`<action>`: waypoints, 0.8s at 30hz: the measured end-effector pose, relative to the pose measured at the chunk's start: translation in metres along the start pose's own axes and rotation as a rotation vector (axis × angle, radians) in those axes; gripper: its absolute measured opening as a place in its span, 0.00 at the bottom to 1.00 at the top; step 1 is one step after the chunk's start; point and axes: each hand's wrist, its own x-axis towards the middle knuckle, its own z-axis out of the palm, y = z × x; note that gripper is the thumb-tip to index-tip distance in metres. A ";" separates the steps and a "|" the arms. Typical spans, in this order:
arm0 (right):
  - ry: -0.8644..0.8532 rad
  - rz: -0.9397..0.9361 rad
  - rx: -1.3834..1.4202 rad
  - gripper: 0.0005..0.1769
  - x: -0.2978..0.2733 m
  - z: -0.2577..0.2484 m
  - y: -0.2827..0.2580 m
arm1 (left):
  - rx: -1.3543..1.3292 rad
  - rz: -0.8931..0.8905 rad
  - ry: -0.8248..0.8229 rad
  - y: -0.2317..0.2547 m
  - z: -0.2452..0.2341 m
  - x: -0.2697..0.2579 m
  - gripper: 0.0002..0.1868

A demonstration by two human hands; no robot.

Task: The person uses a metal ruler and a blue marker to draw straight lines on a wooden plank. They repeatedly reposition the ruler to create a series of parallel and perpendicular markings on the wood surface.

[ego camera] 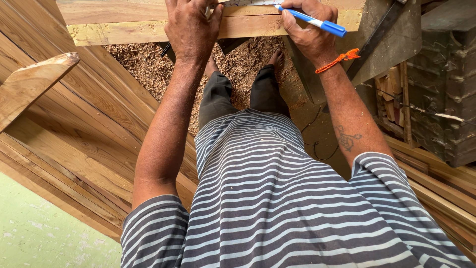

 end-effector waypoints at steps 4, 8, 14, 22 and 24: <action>-0.020 0.007 0.015 0.05 0.001 0.003 -0.001 | -0.027 0.003 0.007 -0.001 0.003 -0.001 0.11; -0.020 -0.002 0.072 0.06 0.001 0.005 0.001 | -0.055 -0.006 -0.037 -0.005 0.011 -0.002 0.12; -0.026 0.008 0.084 0.05 0.002 0.006 0.000 | -0.078 0.003 -0.008 -0.004 0.009 -0.003 0.11; -0.033 0.011 0.085 0.05 0.004 0.004 -0.002 | -0.056 0.022 -0.006 -0.001 -0.002 -0.001 0.12; -0.036 0.019 0.112 0.05 0.004 0.005 -0.001 | -0.086 0.000 -0.025 -0.001 0.000 -0.001 0.11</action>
